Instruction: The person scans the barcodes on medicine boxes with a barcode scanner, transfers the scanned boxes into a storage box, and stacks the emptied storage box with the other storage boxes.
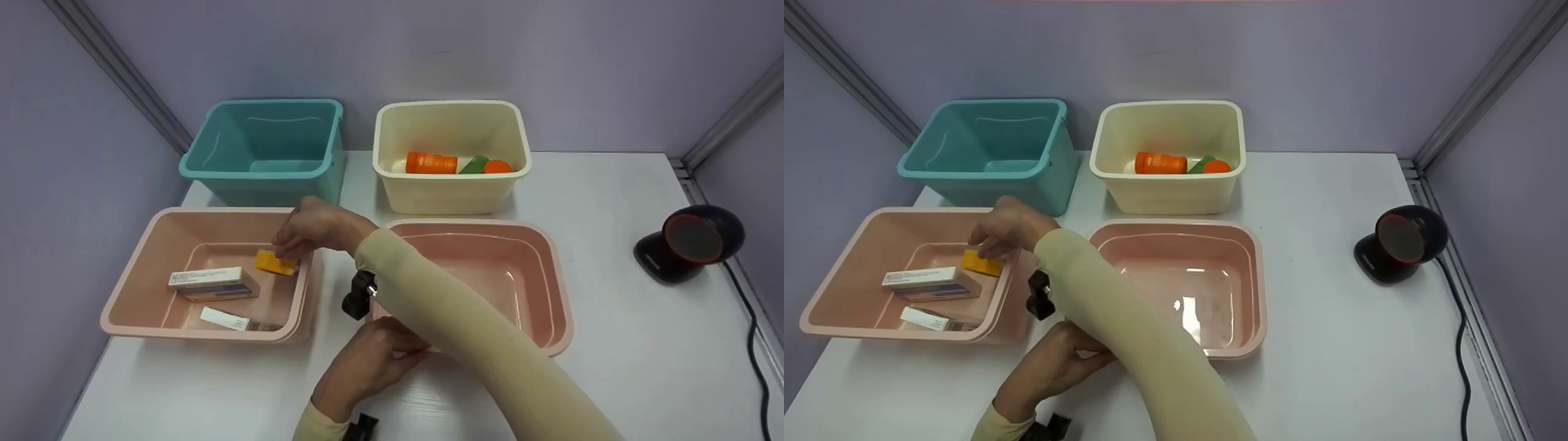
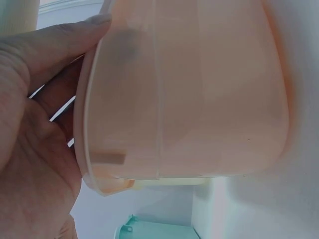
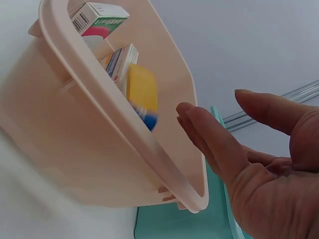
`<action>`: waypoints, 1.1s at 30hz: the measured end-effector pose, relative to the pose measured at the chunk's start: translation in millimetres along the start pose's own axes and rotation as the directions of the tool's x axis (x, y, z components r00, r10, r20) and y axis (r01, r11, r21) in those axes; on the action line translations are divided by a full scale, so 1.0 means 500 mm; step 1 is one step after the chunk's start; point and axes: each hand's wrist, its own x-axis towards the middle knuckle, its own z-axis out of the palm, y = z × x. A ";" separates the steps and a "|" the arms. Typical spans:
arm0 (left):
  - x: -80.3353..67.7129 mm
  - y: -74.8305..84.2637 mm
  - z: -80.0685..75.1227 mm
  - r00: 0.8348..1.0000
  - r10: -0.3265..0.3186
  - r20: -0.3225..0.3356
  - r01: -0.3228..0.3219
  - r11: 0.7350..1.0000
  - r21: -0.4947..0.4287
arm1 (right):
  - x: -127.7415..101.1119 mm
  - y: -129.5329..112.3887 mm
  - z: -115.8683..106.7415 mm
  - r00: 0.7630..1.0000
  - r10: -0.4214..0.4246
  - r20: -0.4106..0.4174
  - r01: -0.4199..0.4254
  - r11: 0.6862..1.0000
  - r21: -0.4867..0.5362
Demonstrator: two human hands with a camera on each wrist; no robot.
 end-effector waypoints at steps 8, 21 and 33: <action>0.003 0.004 -0.002 0.999 -0.019 0.029 0.018 1.000 0.006 | -0.008 0.005 -0.014 1.000 0.015 0.021 -0.014 0.997 -0.080; 0.004 -0.005 0.000 0.998 0.064 -0.025 -0.060 0.988 0.142 | -0.033 0.004 -0.040 0.997 -0.046 0.069 0.054 0.992 -0.116; 0.012 -0.003 -0.015 0.998 -0.025 -0.058 0.026 1.000 0.011 | -0.145 0.007 -0.102 0.979 -0.197 0.060 0.206 0.930 -0.304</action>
